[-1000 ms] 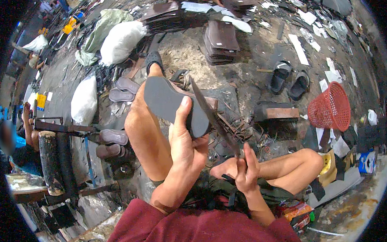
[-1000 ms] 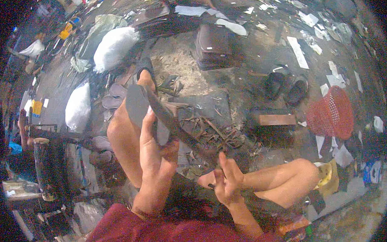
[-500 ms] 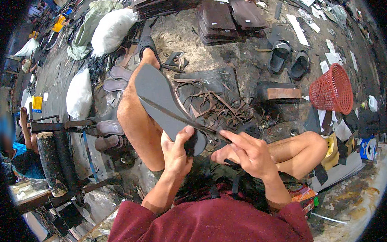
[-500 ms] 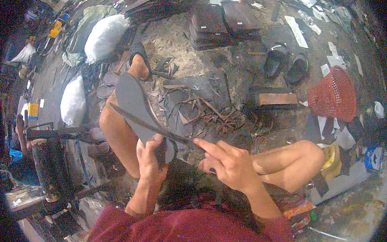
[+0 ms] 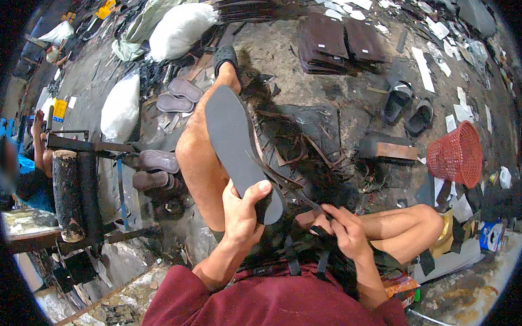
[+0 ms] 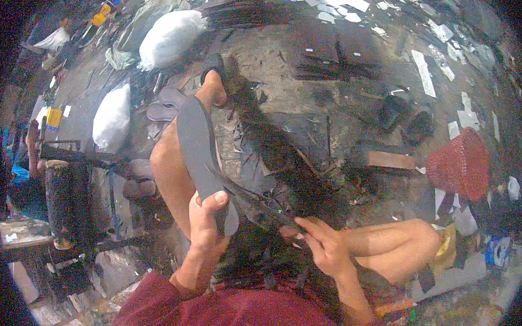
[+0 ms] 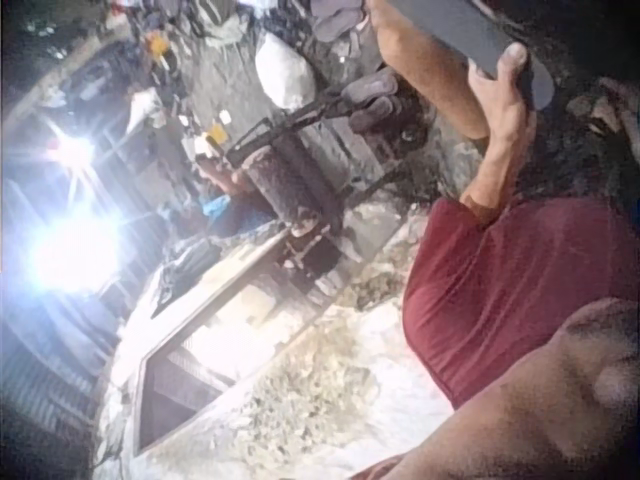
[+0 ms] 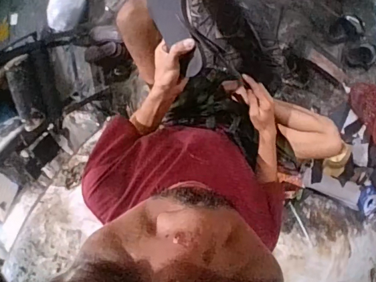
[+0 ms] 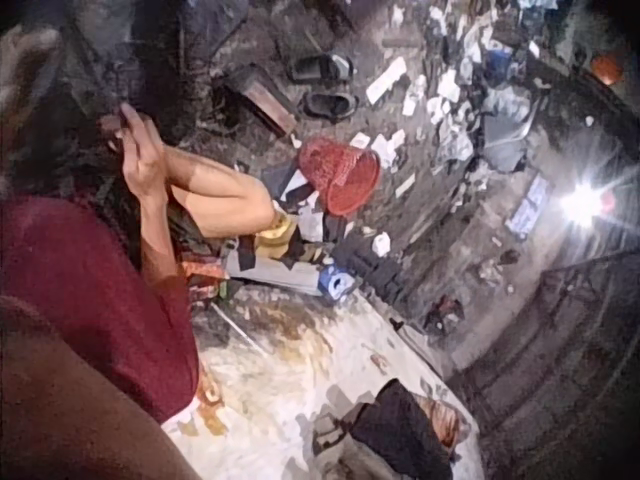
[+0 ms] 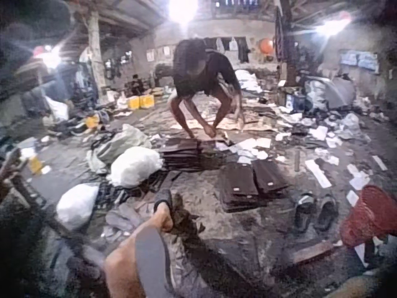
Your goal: The person sits on the floor and uses a curved knife to trim the edges of black rubber shoe soles. They pick up soles from a pile, cut along the perimeter, and place the trimmed pieces aside. The workspace is cluttered with rubber scraps and finished soles.
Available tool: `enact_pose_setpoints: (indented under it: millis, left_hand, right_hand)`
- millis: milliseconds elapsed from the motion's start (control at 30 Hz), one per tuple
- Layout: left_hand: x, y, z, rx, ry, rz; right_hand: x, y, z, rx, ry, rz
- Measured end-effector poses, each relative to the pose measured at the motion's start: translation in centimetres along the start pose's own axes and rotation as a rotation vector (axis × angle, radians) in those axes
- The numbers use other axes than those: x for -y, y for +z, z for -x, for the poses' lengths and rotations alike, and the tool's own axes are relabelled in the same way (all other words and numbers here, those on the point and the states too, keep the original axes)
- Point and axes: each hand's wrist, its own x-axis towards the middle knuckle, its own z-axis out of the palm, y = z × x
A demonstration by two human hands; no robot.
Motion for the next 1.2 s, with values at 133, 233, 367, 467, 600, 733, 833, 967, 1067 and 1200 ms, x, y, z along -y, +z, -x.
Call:
enact_pose_setpoints:
  millis: [133,233,367,467,600,733,833,967,1067,1200]
  left_hand:
    - [0.2,1.0,0.0,0.007,0.006,0.038]
    - [0.6,1.3,-0.1,-0.019,-0.009,0.065]
    - [2.1,0.2,0.1,0.041,0.006,0.047]
    - [3.4,-1.2,0.0,0.416,-0.154,0.401]
    - [5.4,-1.7,-1.4,1.304,-0.467,1.195]
    - [6.5,-2.1,-1.1,1.18,-0.617,0.943]
    - [5.6,-2.9,0.3,0.541,-0.458,0.313]
    - [2.6,-2.9,2.5,0.434,-0.133,-0.256]
    - [-0.1,-3.1,3.5,0.255,-0.129,-0.047]
    - [-3.2,-8.8,-1.7,-0.064,0.426,0.156]
  right_hand:
    - [-0.6,4.6,-4.3,-0.111,-0.107,0.051]
    - [1.0,7.3,-7.8,-0.217,-0.092,0.136]
    - [3.6,7.3,-12.7,-0.329,-0.262,-0.035]
    - [4.8,5.6,-15.5,-0.36,-0.214,-0.205]
    - [6.7,3.7,-15.4,-0.256,0.03,-0.865]
    - [8.1,2.0,-15.0,-0.317,-0.016,-0.976]
    - [8.1,-0.5,-14.7,-0.43,-0.023,-0.917]
    - [7.6,-2.4,-14.6,-0.484,-0.056,-0.779]
    - [7.0,-2.7,-13.6,-0.489,-0.005,-0.812]
    - [5.0,-3.8,-11.7,-0.536,0.036,-0.809]
